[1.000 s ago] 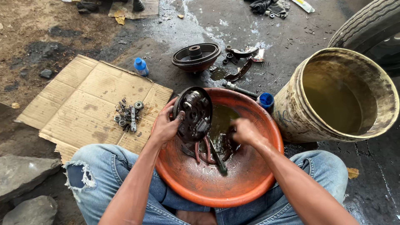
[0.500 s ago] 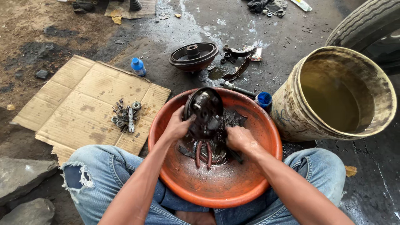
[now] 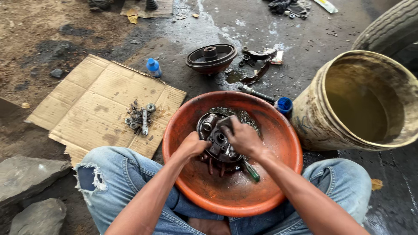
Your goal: The person sits on the ground and scrubs greasy mechanical parts in a red basin filled with dark liquid. They use a brush and their hands to clean the parts, occasionally dipping them into the liquid and rinsing them with water from a nearby bucket.
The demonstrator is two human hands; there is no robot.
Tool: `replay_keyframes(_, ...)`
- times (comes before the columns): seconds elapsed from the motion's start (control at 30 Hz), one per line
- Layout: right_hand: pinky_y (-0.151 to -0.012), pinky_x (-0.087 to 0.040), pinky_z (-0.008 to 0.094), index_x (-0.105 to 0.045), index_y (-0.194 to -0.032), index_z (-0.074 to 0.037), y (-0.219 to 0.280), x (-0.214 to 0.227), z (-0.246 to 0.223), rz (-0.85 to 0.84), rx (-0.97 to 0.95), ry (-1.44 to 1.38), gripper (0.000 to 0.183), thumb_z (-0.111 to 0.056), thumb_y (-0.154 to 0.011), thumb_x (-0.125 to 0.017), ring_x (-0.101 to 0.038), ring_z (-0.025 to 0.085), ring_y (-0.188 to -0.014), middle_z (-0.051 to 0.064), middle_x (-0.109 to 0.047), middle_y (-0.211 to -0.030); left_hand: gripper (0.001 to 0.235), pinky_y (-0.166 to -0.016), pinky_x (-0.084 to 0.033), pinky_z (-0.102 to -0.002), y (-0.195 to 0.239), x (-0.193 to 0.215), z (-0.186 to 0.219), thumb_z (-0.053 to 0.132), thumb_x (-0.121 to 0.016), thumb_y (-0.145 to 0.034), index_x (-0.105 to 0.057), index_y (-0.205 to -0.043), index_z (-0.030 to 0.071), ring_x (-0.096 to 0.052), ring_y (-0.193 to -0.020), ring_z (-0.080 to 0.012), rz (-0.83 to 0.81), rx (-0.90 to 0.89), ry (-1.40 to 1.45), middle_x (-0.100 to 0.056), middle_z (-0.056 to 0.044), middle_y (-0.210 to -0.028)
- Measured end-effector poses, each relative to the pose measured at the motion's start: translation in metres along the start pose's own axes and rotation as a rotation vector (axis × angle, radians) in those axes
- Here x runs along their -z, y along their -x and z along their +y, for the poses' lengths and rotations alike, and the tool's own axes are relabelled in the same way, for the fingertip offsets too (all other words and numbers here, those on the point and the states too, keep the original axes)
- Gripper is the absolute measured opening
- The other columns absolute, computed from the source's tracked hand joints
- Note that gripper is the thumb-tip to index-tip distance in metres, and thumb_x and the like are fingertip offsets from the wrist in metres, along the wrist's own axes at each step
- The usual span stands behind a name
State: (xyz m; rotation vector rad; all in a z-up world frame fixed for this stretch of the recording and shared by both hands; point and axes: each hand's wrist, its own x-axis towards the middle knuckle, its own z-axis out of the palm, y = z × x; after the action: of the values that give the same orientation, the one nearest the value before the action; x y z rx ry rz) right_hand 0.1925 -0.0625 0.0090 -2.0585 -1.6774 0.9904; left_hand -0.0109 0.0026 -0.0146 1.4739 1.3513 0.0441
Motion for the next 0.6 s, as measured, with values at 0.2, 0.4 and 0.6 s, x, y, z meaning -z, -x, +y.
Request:
replay_keyframes(0.2,-0.047,-0.052,0.049,-0.034,-0.147,0.000,-0.042,-0.025,0.005,0.080,-0.103,0.007,0.053,-0.035,-0.110,-0.048,-0.063,0.037,-0.054,0.020,-0.066,-0.067,0.026,-0.065,-0.053,-0.036,-0.008,-0.008,-0.012,0.018,-0.077,-0.082,-0.076,-0.097,-0.002,-0.069,-0.071,-0.0201,-0.054,-0.029,0.095,-0.075,-0.013,-0.083)
replay_keyframes(0.4,-0.053,-0.054,0.050,-0.047,-0.119,-0.006,-0.025,-0.026,0.002,0.056,0.135,0.014,0.027,-0.028,-0.104,-0.050,-0.070,0.036,-0.055,0.020,-0.071,-0.067,0.018,-0.048,-0.048,-0.035,-0.027,-0.011,-0.020,0.016,-0.074,-0.087,-0.075,-0.093,-0.002,-0.061,-0.054,-0.0187,-0.201,0.095,0.156,-0.073,-0.011,-0.073)
replay_keyframes(0.6,-0.066,-0.055,0.056,-0.041,-0.127,-0.001,-0.022,-0.039,0.001,0.054,0.210,0.148,0.038,-0.027,-0.101,-0.053,-0.069,0.044,-0.065,0.025,-0.070,-0.072,0.018,-0.044,-0.043,-0.036,-0.037,-0.018,-0.028,0.016,-0.073,-0.090,-0.075,-0.085,-0.001,-0.058,-0.050,-0.0196,-0.268,0.142,0.097,-0.069,-0.011,-0.068)
